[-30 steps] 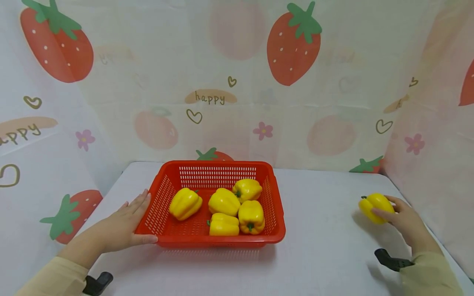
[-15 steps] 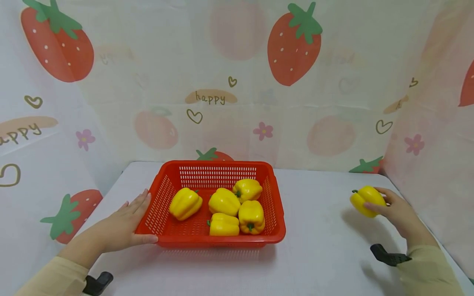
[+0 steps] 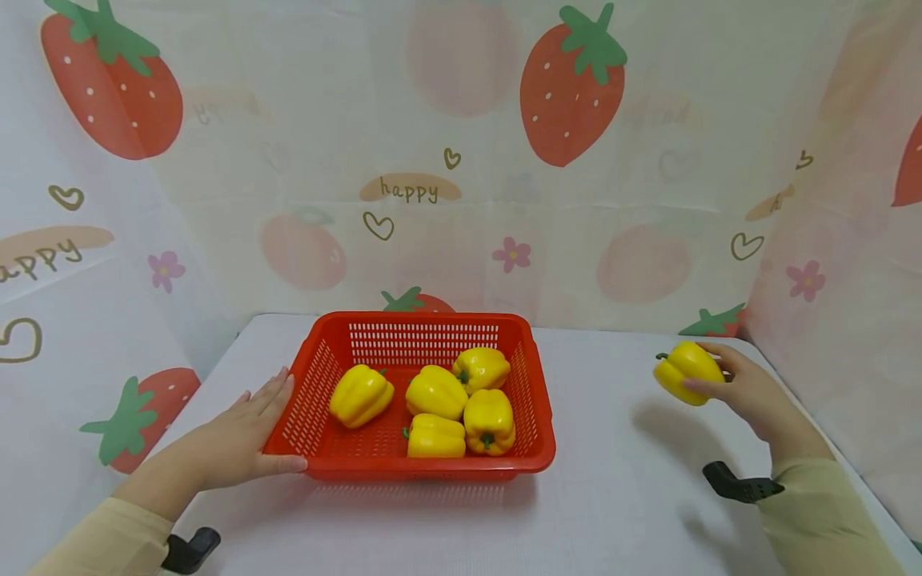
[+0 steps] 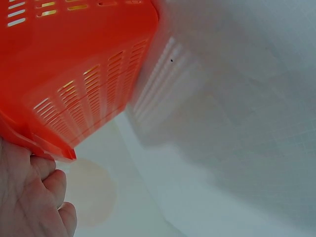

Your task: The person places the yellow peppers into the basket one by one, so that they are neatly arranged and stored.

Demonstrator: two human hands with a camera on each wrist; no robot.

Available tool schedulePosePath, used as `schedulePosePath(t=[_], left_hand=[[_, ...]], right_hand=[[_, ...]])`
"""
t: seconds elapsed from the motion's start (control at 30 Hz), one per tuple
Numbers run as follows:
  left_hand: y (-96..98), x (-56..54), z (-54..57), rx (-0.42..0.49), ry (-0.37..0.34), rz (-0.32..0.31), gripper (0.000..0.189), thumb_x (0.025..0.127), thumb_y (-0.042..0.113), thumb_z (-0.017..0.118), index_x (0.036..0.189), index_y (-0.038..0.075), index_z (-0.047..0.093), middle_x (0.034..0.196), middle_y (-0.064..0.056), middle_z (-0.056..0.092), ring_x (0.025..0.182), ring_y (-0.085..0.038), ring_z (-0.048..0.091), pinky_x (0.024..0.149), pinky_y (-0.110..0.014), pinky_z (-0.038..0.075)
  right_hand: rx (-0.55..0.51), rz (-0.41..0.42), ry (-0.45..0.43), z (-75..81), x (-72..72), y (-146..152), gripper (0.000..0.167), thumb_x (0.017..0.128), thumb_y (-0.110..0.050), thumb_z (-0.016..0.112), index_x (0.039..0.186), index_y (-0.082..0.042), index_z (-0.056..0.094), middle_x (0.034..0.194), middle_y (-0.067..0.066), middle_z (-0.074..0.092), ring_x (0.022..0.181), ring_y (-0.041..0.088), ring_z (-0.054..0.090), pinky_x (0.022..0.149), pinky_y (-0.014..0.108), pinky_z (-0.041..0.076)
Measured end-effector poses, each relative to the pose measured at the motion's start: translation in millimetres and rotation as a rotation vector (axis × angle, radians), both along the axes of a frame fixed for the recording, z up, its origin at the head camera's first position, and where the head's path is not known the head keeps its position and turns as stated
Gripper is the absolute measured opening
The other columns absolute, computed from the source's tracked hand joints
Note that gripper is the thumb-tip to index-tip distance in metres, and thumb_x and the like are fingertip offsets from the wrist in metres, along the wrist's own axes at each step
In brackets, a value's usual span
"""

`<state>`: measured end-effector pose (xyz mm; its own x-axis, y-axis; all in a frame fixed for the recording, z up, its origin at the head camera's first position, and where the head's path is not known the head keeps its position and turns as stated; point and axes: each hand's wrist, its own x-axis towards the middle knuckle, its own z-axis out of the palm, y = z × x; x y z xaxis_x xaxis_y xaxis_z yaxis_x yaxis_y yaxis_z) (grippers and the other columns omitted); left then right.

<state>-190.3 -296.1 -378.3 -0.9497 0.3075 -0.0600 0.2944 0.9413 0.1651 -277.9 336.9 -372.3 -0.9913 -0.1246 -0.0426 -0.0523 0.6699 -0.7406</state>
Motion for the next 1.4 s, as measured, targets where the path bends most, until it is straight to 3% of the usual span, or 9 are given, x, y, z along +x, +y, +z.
schedulePosePath(t=[0.17,0.4,0.67,1.4], left_hand=[[0.3,-0.3,0.8,0.001,0.003,0.002,0.117,0.067,0.075,0.054,0.145,0.0,0.01,0.15,-0.02,0.012,0.135,-0.038,0.016,0.105,-0.059,0.017],[0.3,-0.1,1.2,-0.001,0.0,0.002,0.117,0.066,0.076,0.053,0.145,0.0,0.01,0.15,-0.02,0.012,0.136,-0.038,0.015,0.106,-0.059,0.016],[-0.2,-0.5,0.2,0.0,0.003,0.003,0.117,0.067,0.075,0.054,0.145,0.0,0.01,0.15,-0.02,0.012,0.136,-0.038,0.015,0.106,-0.059,0.017],[1.4,-1.0,1.0,-0.014,-0.004,0.003,0.118,0.066,0.074,0.055,0.145,-0.001,0.011,0.15,-0.021,0.013,0.135,-0.039,0.015,0.105,-0.059,0.017]], right_hand=[[0.016,0.043,0.041,11.1,-5.3,-16.3,0.079,0.084,-0.043,0.063,0.144,-0.008,0.024,0.124,0.022,0.043,0.103,0.035,0.045,0.083,0.048,0.042],[0.047,0.088,0.082,28.3,-8.0,-45.6,0.079,0.08,-0.045,0.066,0.142,-0.012,0.029,0.124,0.02,0.045,0.103,0.033,0.046,0.085,0.048,0.045],[0.021,0.169,0.106,45.1,-12.0,-73.6,0.077,0.078,-0.041,0.069,0.139,-0.012,0.032,0.126,0.018,0.046,0.1,0.031,0.049,0.084,0.04,0.046],[0.044,0.292,0.155,64.3,-21.9,-140.4,0.075,0.074,-0.036,0.075,0.137,-0.018,0.038,0.118,0.01,0.051,0.095,0.026,0.053,0.081,0.039,0.049]])
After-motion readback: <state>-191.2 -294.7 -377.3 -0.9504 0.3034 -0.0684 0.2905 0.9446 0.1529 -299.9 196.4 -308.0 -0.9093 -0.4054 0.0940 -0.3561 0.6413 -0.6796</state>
